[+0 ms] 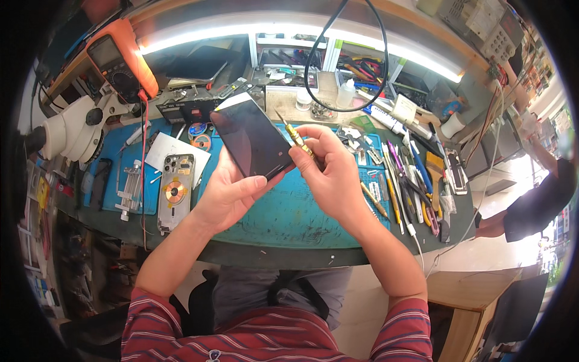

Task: The person uses a screwdriver to remove screws from a smartphone, then uses a prying tool to separate the screen from the frame. They test the device by turning it on and interacting with the touchscreen. The person then retrieves a phone case from a shelf and returns to the workbench to continue working on the phone.

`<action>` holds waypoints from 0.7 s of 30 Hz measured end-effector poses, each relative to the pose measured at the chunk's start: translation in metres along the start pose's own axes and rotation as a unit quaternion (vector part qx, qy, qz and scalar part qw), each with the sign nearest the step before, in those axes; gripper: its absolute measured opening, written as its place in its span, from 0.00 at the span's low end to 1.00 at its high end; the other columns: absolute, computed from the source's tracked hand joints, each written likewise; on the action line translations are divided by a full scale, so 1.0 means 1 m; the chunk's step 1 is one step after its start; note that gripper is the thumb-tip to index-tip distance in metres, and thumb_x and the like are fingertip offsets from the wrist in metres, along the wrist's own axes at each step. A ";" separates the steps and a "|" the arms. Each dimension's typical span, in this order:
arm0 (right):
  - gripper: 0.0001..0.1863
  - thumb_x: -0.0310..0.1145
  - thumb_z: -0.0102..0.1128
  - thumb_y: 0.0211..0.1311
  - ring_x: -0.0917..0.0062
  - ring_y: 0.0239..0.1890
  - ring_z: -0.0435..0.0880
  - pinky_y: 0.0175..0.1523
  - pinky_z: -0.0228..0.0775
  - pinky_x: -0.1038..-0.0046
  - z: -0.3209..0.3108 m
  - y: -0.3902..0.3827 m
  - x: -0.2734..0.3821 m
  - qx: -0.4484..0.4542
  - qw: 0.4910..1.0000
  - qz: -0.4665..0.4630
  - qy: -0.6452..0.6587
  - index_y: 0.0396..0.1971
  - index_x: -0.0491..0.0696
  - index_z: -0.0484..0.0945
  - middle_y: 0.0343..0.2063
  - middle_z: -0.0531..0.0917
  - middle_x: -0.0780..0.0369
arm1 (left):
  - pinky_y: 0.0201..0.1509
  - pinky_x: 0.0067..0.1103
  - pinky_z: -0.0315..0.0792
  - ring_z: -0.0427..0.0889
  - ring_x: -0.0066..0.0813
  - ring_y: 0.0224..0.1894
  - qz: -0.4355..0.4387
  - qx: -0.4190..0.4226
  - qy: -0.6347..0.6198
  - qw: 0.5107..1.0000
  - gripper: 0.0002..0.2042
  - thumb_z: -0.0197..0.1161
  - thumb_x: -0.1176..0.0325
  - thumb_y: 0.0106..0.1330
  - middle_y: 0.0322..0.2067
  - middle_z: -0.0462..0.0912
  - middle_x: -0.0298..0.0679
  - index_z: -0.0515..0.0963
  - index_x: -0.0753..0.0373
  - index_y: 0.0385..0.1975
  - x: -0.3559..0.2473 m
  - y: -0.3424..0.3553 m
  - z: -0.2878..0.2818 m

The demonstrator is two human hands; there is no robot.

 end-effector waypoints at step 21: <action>0.11 0.24 0.65 0.65 0.78 0.22 0.78 0.26 0.70 0.76 0.012 -0.027 -0.001 -0.003 0.981 -0.148 -0.128 0.46 0.45 0.85 0.29 0.84 0.61 | 0.68 0.40 0.75 0.69 0.41 0.69 0.077 -0.121 0.062 0.988 0.30 0.56 0.78 0.70 0.64 0.68 0.46 0.51 0.60 0.69 -0.014 0.001 -0.003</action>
Point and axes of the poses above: each hand's wrist, its own y-axis towards the middle knuckle, its own z-axis out of the palm, x = y × z, the point moved 1 cm from there along y, towards the middle knuckle
